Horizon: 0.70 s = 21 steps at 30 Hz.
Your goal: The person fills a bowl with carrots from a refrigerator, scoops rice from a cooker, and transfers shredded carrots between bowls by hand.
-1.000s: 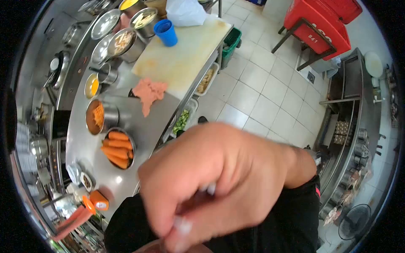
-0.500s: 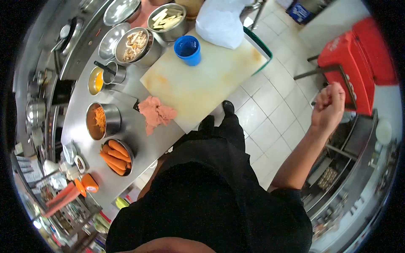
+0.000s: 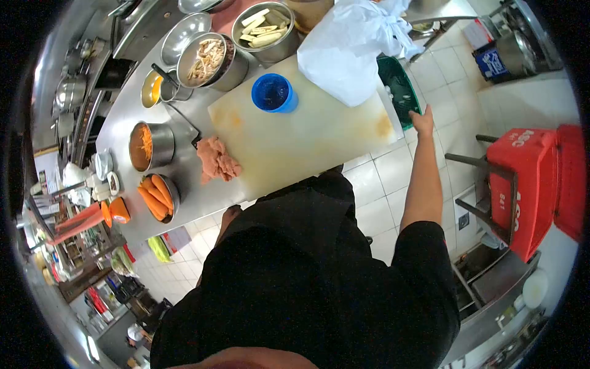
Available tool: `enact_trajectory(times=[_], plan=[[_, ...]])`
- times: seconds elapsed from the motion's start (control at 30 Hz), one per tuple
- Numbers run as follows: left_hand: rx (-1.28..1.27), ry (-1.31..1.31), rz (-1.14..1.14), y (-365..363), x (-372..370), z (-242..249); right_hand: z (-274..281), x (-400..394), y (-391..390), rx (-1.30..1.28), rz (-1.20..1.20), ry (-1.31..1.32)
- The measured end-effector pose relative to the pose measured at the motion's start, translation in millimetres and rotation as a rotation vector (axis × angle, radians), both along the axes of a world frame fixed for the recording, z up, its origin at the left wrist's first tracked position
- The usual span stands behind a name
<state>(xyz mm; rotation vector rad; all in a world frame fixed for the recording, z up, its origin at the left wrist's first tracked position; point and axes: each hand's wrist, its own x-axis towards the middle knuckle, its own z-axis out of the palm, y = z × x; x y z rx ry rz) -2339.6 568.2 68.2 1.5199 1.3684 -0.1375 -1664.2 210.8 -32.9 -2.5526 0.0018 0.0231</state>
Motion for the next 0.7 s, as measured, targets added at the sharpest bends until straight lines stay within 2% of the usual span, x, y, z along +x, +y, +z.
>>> enact_trajectory(times=[0.07, 0.1, 0.2, 0.27, 0.3, 0.33, 0.4, 0.47, 0.5, 0.53, 0.63, 0.7], plan=[[-0.052, 0.020, -0.020, 3, 3, 4, -7, -2, -1, -0.088, -0.069, -0.026], [0.035, 0.068, 0.071, -11, 24, 30, -2, -4, 0, -0.090, -0.134, 0.001], [0.163, 0.049, 0.009, -12, 17, 27, 40, -19, 9, 0.074, -0.259, 0.199], [0.228, 0.037, -0.045, -9, 9, 20, 55, -23, 13, 0.069, -0.167, 0.097], [0.266, 0.060, -0.073, -7, 18, 32, 64, -24, 13, 0.063, -0.117, 0.043], [0.261, 0.021, -0.025, -6, 30, 48, 86, -33, 25, 0.243, -0.123, 0.027], [0.280, -0.074, 0.065, -5, 41, 64, 149, -74, 69, 0.487, 0.014, -0.047], [0.284, -0.152, 0.091, 4, 47, 65, 169, -110, 101, 0.490, 0.276, 0.020], [0.290, -0.173, 0.086, 8, 47, 64, 182, -129, 123, 0.425, 0.319, 0.075], [0.295, -0.196, 0.079, 12, 49, 62, 192, -143, 142, 0.295, 0.329, 0.129], [0.302, -0.252, 0.102, 20, 61, 64, 178, -155, 193, 0.377, 0.268, -0.089], [0.314, -0.272, 0.084, 25, 64, 65, 178, -148, 210, 0.444, 0.229, -0.027]])
